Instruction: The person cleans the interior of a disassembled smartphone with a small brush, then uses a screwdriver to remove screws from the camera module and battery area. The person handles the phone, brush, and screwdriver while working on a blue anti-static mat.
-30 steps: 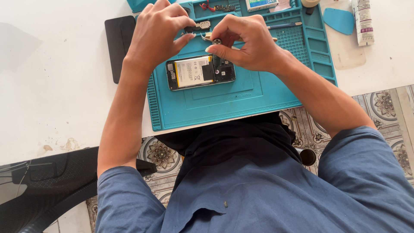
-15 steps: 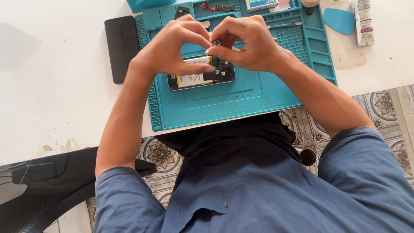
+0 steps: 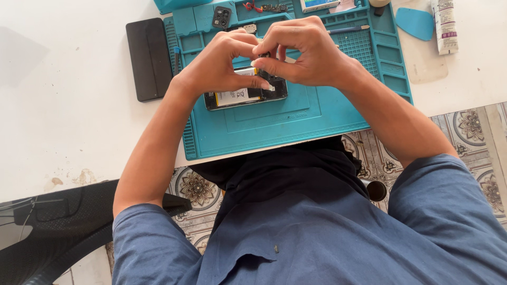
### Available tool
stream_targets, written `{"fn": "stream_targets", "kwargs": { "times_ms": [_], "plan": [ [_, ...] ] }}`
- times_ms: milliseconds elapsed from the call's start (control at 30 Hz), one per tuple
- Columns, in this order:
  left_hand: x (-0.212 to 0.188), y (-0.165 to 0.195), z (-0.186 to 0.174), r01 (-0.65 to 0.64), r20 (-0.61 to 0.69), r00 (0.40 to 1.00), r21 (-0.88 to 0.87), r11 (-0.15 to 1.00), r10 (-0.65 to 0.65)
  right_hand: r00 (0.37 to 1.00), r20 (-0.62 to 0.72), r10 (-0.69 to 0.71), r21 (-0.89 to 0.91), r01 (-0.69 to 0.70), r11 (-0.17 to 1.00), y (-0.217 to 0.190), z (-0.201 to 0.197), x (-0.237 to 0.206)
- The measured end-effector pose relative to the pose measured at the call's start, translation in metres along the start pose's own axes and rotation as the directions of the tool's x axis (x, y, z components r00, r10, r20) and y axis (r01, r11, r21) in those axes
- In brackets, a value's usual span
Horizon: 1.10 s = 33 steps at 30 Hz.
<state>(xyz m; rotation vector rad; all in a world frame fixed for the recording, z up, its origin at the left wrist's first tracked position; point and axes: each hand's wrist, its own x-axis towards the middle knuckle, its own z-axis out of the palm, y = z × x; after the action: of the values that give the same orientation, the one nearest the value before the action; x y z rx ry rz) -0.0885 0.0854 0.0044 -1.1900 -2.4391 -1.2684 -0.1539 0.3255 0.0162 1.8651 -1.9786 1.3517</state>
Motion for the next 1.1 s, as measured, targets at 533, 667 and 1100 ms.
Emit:
{"fn": "stream_targets", "kwargs": {
  "times_ms": [533, 667, 1100],
  "plan": [
    [-0.005, -0.014, -0.010, 0.041, 0.029, 0.999, -0.092, 0.995, -0.039, 0.998, -0.017, -0.059, -0.008, 0.058, 0.998, -0.006, 0.002, 0.002],
    [-0.004, -0.013, -0.008, 0.129, 0.054, 0.991, -0.162, 0.978, -0.121, 0.998, -0.014, -0.057, -0.022, 0.057, 0.998, -0.006, 0.002, 0.001],
    [-0.006, -0.016, -0.007, 0.089, 0.043, 0.995, -0.060, 0.994, -0.087, 0.999, -0.022, -0.046, -0.022, 0.045, 0.999, -0.006, 0.002, 0.001]
  ]
}}
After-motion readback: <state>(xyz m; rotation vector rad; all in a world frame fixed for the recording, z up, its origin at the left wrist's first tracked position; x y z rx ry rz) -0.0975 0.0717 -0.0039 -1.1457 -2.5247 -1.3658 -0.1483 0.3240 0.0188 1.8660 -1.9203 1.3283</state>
